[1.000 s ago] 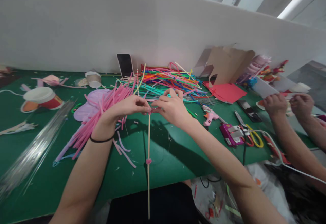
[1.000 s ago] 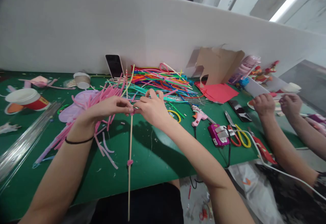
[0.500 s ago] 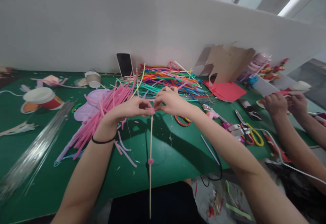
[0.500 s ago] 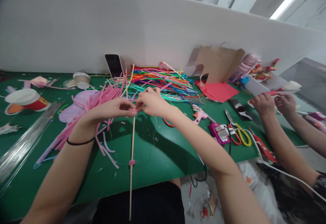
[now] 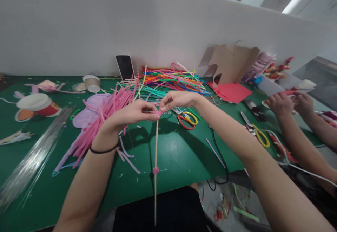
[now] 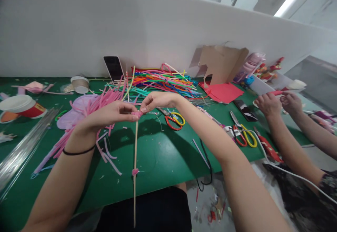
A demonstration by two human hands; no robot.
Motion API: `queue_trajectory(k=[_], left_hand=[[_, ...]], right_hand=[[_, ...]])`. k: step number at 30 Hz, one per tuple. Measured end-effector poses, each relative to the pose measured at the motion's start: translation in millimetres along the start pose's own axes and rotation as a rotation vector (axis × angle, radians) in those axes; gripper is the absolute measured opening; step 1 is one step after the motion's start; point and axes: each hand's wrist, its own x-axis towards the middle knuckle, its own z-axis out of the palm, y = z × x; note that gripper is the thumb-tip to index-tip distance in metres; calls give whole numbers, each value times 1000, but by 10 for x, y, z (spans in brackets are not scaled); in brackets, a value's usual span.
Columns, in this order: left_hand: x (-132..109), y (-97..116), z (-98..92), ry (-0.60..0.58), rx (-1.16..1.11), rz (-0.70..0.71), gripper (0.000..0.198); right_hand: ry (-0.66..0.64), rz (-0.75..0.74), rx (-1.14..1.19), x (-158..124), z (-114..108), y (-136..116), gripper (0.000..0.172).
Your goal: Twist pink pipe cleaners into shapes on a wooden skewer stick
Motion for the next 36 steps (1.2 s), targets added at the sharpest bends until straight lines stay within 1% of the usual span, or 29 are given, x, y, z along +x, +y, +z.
queue_trajectory(k=[5, 11, 16, 18, 21, 23, 24, 26, 28, 30, 33, 34, 36], left_hand=[[-19, 39, -5, 5, -63, 28, 29], [-42, 82, -6, 59, -110, 29, 25], [-18, 88, 18, 109, -138, 42, 24], [-14, 96, 29, 134, -168, 50, 23], [-24, 99, 33, 196, -228, 75, 21], [-35, 86, 27, 248, -270, 87, 23], [-38, 74, 21, 273, -286, 86, 24], [-34, 44, 9, 326, -308, 77, 26], [-20, 14, 3, 384, -329, 75, 27], [-10, 0, 5, 425, -354, 97, 28], [-23, 16, 10, 478, -378, 134, 27], [-33, 25, 7, 523, -385, 143, 27], [-48, 34, -12, 656, -417, 168, 28]], right_hand=[[-12, 12, 384, 33, 95, 219, 19], [17, 20, 659, 15, 247, 301, 20], [42, 44, 776, -27, 331, 327, 13], [53, 50, 789, -51, 342, 298, 11], [83, 12, 795, -75, 355, 206, 8], [118, -12, 781, -71, 383, 137, 9], [155, -20, 773, -61, 405, 109, 10], [282, -60, 749, -32, 460, 74, 14], [443, -143, 687, -7, 506, 57, 19], [548, -228, 535, -19, 506, 29, 22], [627, -310, 175, -150, 390, -94, 25], [694, -339, 56, -224, 330, -157, 26], [908, -371, -137, -397, 216, -293, 27]])
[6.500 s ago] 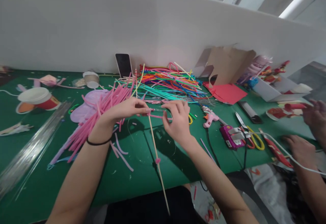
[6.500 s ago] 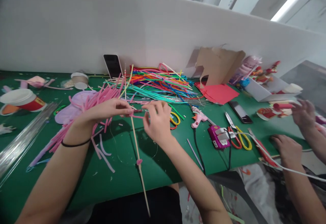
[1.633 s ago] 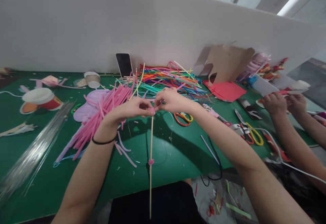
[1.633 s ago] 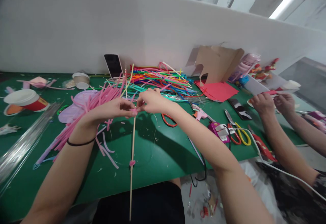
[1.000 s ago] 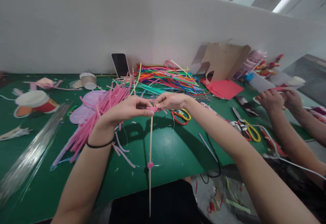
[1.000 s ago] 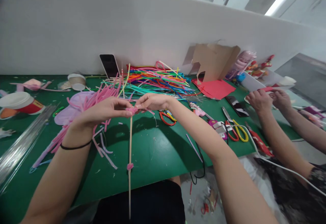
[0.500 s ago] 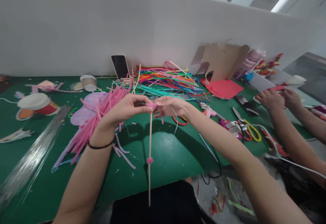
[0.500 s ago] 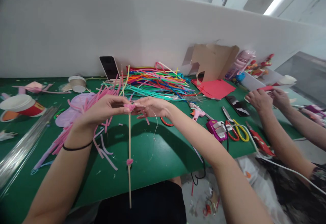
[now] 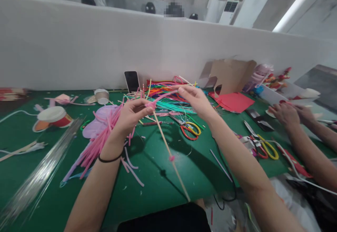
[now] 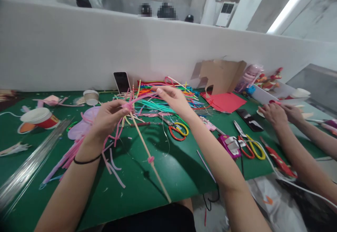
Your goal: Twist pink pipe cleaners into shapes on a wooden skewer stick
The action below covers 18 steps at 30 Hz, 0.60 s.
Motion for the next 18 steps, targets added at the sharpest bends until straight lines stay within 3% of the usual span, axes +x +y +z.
queue_trajectory(k=[3, 6, 8, 10, 13, 18], left_hand=[[39, 2, -44, 237, -63, 112, 27], [71, 3, -76, 519, -11, 256, 24], [47, 22, -81, 691, 132, 365, 22], [-14, 45, -79, 789, 363, 504, 17], [-121, 55, -62, 673, 747, 783, 11], [-238, 70, 75, 274, 946, 1061, 36]], right_hand=[[248, -86, -238, -37, -216, -196, 27], [404, -157, -365, -201, -188, -314, 24], [385, -124, -325, -341, -27, -344, 21], [324, -53, -152, -468, 207, -342, 19], [180, 111, 177, -587, 574, -305, 19], [228, 220, 629, -666, 887, -239, 32]])
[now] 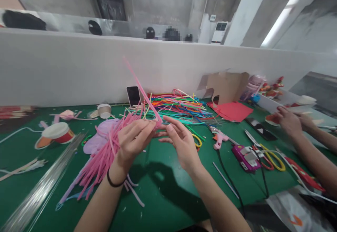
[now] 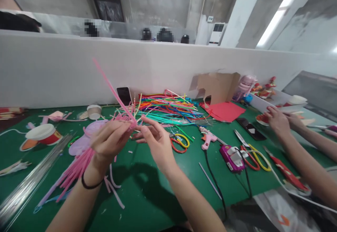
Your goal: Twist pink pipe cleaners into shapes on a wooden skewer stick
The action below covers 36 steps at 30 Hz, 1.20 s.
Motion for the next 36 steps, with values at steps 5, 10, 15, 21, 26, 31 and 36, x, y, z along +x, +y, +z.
queue_trajectory(k=[5, 10, 15, 21, 26, 31, 36], left_hand=[[126, 249, -61, -62, -67, 96, 44], [237, 435, -175, -13, -92, 124, 37], [308, 463, -178, 3, -82, 137, 35], [129, 415, 73, -191, -282, -265, 34], [-423, 581, 378, 143, -726, -1383, 39], [-715, 731, 520, 58, -1324, -1651, 44], [-803, 668, 549, 209, -1323, -1761, 34]], right_hand=[[63, -29, 69, -174, -34, -39, 24], [83, -174, -122, -409, -8, -225, 19], [123, -333, -270, -461, 40, -290, 26], [255, -331, -191, -73, -129, 54, 20], [252, -206, 119, 177, -309, 533, 22], [255, -36, 190, 89, -308, 981, 28], [198, 31, 32, -22, -310, 1199, 26]])
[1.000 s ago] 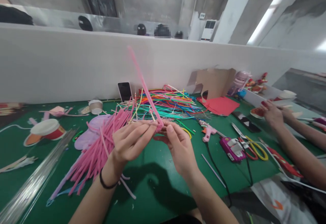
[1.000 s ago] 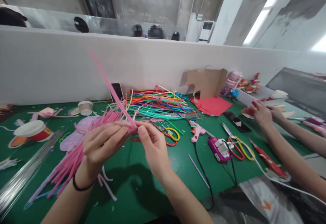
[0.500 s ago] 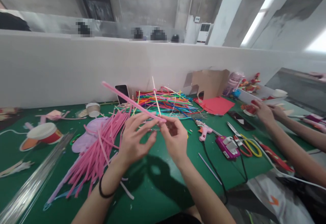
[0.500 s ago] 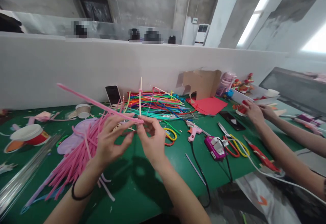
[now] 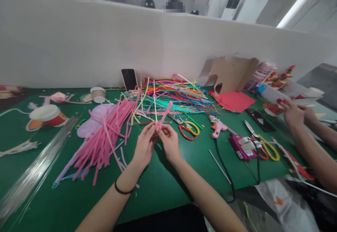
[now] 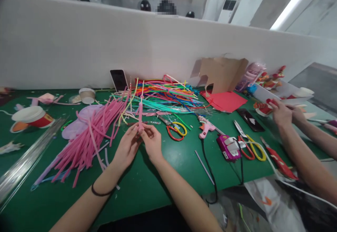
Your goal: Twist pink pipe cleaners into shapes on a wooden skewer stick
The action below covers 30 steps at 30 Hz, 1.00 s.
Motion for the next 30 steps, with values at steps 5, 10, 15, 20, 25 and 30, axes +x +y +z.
queue_trajectory(k=[5, 10, 15, 20, 25, 30], left_hand=[[93, -16, -165, -6, 18, -37, 25], [144, 6, -214, 68, 57, -78, 24], [165, 34, -195, 85, 42, -16, 27], [134, 71, -155, 94, 72, 27, 31], [104, 102, -128, 99, 132, 121, 28], [113, 97, -141, 103, 209, 156, 29]], right_hand=[[-39, -59, -256, 56, -106, 38, 22], [-13, 48, -216, 95, -142, 17, 29], [-33, 105, -221, 79, -139, -41, 27], [-30, 153, -133, 47, -126, -69, 28], [-37, 147, -63, 37, -120, -52, 25], [-17, 148, -78, 44, -124, -50, 23]])
